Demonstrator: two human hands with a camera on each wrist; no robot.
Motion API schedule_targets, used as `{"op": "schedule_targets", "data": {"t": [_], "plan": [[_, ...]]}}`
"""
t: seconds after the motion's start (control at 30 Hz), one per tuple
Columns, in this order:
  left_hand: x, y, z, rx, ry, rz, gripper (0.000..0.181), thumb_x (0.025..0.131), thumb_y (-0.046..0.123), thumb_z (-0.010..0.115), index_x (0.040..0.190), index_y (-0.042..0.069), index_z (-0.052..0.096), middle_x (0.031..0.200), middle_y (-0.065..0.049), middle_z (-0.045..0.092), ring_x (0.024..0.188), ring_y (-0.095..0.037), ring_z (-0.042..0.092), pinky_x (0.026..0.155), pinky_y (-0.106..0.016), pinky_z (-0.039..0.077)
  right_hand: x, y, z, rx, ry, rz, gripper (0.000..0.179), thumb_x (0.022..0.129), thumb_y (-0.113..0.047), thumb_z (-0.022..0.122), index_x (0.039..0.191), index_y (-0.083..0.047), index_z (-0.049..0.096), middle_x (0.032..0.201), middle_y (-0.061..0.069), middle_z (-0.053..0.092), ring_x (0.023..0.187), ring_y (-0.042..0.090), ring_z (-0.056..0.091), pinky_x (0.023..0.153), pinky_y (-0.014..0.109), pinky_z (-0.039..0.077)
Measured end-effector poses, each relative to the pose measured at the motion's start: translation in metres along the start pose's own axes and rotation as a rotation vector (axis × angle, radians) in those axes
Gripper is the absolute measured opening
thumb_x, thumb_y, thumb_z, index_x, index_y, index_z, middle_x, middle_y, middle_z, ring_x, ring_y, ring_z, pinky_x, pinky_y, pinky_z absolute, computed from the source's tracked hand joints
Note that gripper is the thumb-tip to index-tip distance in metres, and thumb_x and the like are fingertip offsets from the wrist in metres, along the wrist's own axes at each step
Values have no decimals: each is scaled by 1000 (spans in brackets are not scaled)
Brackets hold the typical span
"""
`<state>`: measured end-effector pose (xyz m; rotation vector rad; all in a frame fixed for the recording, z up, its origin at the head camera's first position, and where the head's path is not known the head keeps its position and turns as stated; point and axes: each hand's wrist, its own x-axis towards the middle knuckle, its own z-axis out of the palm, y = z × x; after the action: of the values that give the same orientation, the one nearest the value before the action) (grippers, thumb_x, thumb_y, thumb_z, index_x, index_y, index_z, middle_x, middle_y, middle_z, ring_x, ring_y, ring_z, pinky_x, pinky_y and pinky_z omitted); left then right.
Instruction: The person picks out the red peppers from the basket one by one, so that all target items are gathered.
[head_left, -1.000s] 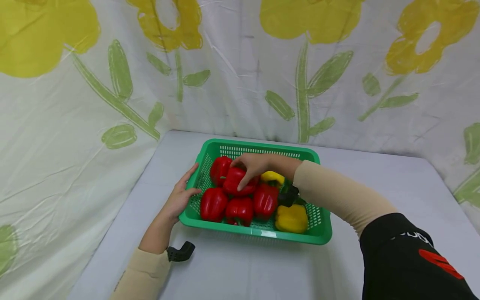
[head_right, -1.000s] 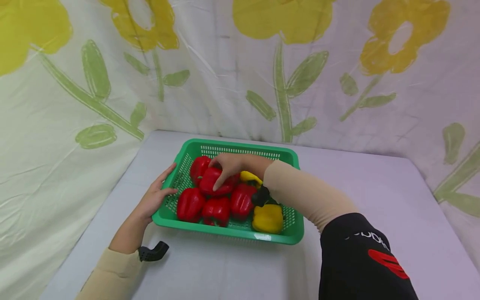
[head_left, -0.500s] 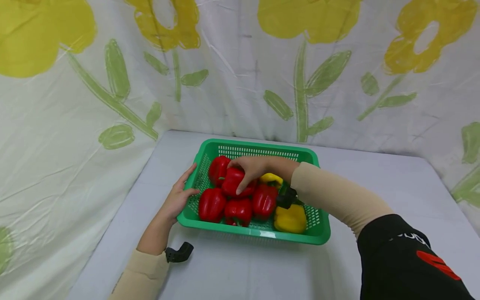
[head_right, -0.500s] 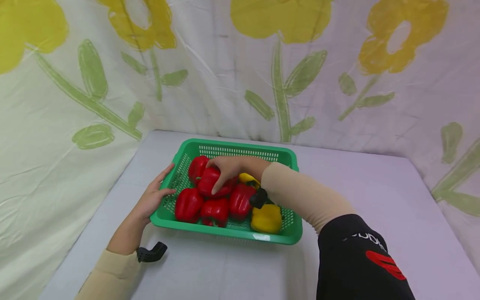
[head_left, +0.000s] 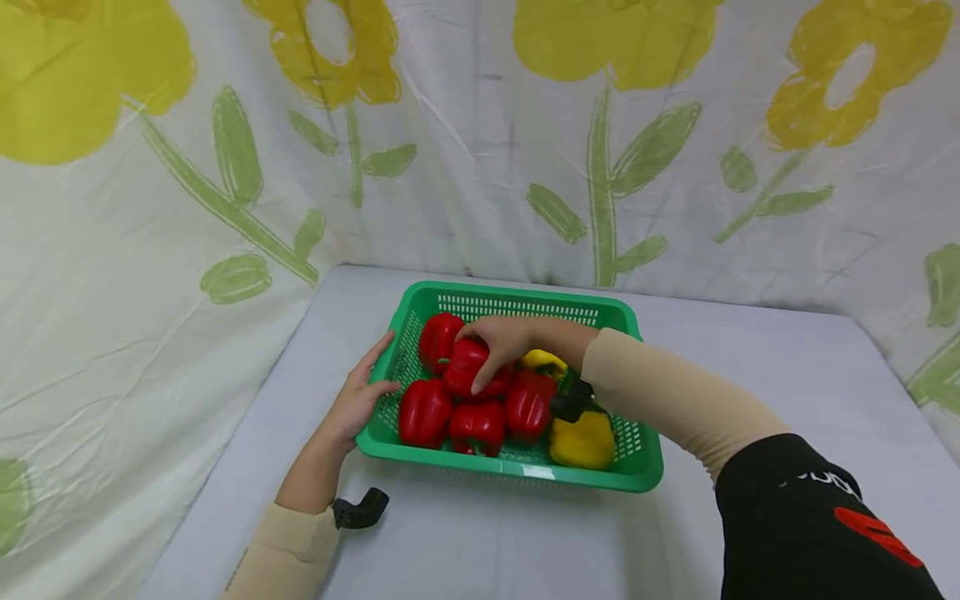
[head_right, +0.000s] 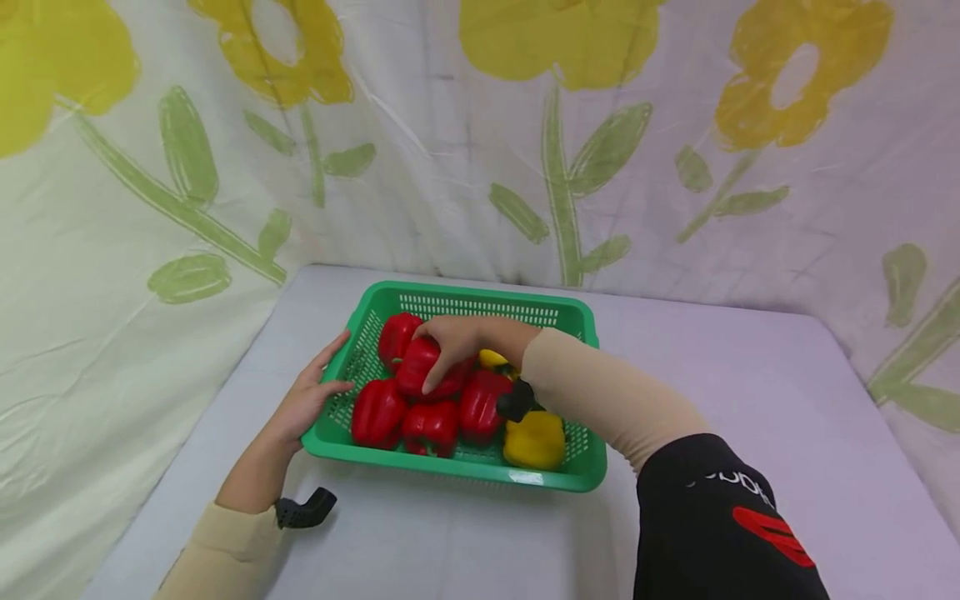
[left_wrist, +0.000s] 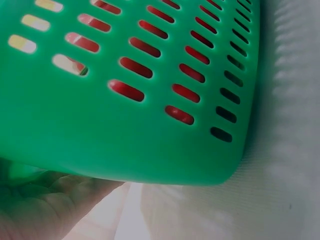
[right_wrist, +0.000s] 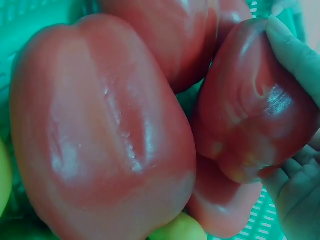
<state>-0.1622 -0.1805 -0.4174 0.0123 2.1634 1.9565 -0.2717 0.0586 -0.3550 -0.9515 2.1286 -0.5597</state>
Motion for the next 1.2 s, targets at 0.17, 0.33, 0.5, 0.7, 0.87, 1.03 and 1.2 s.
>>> {"op": "schedule_targets", "data": {"t": [0.17, 0.33, 0.5, 0.7, 0.87, 1.03, 1.2], "plan": [[2, 0, 3, 3, -2, 5, 74, 88, -3, 42, 150, 29, 16, 157, -3, 14, 139, -32, 27, 106, -48, 32, -4, 1, 1, -12, 23, -1, 73, 73, -34, 77, 133, -9, 45, 119, 3, 56, 105, 17, 52, 83, 25, 51], [3, 0, 4, 15, 2, 5, 73, 88, -2, 42, 150, 29, 18, 157, -3, 15, 139, -33, 28, 105, -50, 34, -7, 4, 3, 21, 40, -30, 71, 73, -33, 78, 132, -8, 46, 116, 3, 58, 102, 17, 55, 81, 25, 52], [2, 1, 4, 16, -3, 8, 74, 88, -2, 43, 150, 28, 17, 157, -2, 14, 140, -32, 25, 106, -49, 31, -11, 7, 3, 101, 58, -35, 69, 74, -30, 78, 131, -9, 47, 116, 3, 59, 102, 17, 55, 81, 27, 53], [1, 2, 3, 13, -11, 17, 74, 88, -3, 43, 150, 28, 16, 157, -2, 13, 140, -32, 24, 106, -49, 31, -17, 12, 2, 155, 85, -35, 67, 74, -29, 77, 131, -10, 48, 116, 2, 59, 101, 17, 56, 81, 27, 53], [1, 2, 3, 6, -15, 17, 75, 88, -4, 42, 150, 28, 15, 157, -3, 14, 140, -32, 25, 106, -49, 31, -25, 12, 1, 162, 107, -53, 66, 75, -27, 77, 131, -9, 48, 116, 3, 60, 99, 16, 58, 82, 27, 52], [0, 1, 2, 9, -6, 10, 74, 88, -3, 43, 150, 28, 16, 157, -3, 14, 140, -30, 25, 107, -47, 30, -32, 13, 1, 172, 136, -33, 70, 73, -29, 78, 132, -9, 47, 116, 3, 60, 99, 17, 58, 82, 28, 53], [-1, 1, 1, 7, -2, 9, 75, 88, -3, 43, 150, 28, 16, 157, -2, 14, 140, -29, 25, 107, -47, 30, -40, 14, -1, 127, 185, -20, 69, 72, -34, 78, 131, -12, 49, 117, 2, 60, 99, 17, 58, 80, 28, 53]]}}
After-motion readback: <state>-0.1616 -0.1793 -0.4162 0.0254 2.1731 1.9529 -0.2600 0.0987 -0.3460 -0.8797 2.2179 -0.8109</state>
